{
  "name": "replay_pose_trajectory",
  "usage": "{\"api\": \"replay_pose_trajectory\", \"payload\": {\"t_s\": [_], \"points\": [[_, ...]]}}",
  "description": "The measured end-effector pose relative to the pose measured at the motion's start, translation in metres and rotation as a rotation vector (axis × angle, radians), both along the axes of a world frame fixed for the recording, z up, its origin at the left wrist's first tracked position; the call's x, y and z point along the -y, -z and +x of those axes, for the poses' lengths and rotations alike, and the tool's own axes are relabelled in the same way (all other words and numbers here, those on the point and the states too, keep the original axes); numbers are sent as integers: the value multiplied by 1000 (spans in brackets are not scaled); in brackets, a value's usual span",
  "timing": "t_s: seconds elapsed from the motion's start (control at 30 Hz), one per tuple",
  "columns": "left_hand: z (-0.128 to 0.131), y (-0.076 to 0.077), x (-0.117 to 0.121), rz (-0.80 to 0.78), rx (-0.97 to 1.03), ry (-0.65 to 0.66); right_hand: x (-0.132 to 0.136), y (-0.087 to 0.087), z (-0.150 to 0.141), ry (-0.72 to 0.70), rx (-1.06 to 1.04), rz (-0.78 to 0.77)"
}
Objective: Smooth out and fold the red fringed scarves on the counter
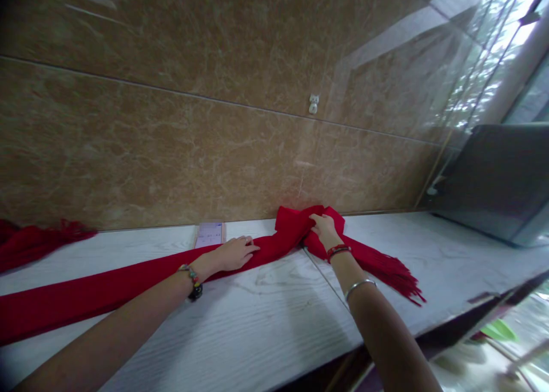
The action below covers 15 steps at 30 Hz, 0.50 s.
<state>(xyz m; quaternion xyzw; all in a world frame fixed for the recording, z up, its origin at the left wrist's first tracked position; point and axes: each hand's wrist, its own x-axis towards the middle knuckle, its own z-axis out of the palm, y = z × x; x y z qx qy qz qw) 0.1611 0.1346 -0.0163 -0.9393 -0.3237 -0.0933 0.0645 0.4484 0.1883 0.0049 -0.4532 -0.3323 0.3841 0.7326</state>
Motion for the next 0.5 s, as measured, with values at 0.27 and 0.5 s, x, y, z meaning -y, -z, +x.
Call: {"api": "replay_pose_trajectory", "payload": {"t_s": [0.27, 0.5], "points": [[-6, 5, 1, -149, 38, 15, 29, -38, -28, -187, -91, 95], [-18, 5, 16, -162, 62, 25, 124, -69, -106, -449, 428, 483]]}}
